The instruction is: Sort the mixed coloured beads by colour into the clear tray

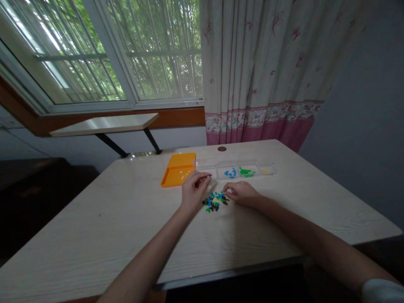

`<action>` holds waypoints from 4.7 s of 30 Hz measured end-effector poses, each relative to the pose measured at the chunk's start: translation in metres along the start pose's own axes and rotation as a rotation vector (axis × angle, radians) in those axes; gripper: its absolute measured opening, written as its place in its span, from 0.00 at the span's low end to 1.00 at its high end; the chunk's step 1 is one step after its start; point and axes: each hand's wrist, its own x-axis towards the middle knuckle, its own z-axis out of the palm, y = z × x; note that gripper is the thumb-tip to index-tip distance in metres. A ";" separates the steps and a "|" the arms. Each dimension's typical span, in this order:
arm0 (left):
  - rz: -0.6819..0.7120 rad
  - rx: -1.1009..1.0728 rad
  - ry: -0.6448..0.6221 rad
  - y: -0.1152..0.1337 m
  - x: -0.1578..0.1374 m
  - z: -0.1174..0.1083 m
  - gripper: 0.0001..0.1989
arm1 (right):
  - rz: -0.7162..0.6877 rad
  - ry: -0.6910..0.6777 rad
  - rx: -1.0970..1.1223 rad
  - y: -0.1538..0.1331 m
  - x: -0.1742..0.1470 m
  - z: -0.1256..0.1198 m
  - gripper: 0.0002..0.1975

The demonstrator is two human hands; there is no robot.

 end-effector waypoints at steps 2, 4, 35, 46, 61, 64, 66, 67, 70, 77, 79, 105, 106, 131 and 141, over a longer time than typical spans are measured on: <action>-0.007 0.022 0.018 -0.003 0.001 -0.001 0.07 | 0.007 -0.001 0.004 0.000 0.000 0.000 0.11; -0.020 0.049 0.034 -0.008 0.002 -0.002 0.07 | 0.006 0.003 0.007 0.000 0.000 0.001 0.10; 0.263 0.307 -0.429 -0.001 -0.009 0.008 0.09 | 0.112 0.117 0.910 -0.002 0.012 0.019 0.18; 0.269 0.292 -0.371 0.002 -0.010 0.007 0.09 | 0.075 0.168 0.862 0.002 0.013 0.023 0.16; 0.178 0.227 -0.389 0.002 -0.007 0.006 0.09 | -0.049 0.340 0.382 -0.006 0.000 0.008 0.12; 0.172 0.202 -0.394 0.000 -0.007 0.006 0.09 | -0.049 0.346 0.342 -0.005 0.000 0.008 0.12; 0.168 0.193 -0.393 -0.001 -0.008 0.007 0.09 | -0.054 0.350 0.322 -0.005 0.000 0.008 0.12; 0.166 0.190 -0.393 -0.001 -0.008 0.007 0.09 | -0.060 0.355 0.314 -0.004 0.000 0.009 0.11; 0.164 0.187 -0.393 -0.001 -0.008 0.008 0.09 | -0.081 0.372 0.302 -0.004 0.000 0.010 0.11; 0.154 0.207 -0.382 -0.005 -0.008 0.008 0.08 | -0.089 0.566 0.247 0.002 -0.003 0.005 0.13; 0.150 0.222 -0.391 -0.008 -0.007 0.006 0.08 | -0.066 0.655 0.250 0.005 -0.004 0.000 0.14; 0.081 0.295 -0.448 -0.014 -0.003 -0.002 0.08 | 0.062 0.553 -0.050 0.044 -0.006 -0.029 0.13; 0.082 0.298 -0.444 -0.014 -0.003 -0.003 0.08 | 0.117 0.533 -0.088 0.049 -0.006 -0.031 0.13; -0.204 0.279 -1.081 -0.012 0.009 -0.042 0.14 | -0.203 -0.155 0.155 0.002 -0.010 -0.016 0.15; -0.121 0.258 -1.078 -0.006 0.005 -0.027 0.15 | -0.234 -0.127 0.153 0.000 -0.005 -0.003 0.11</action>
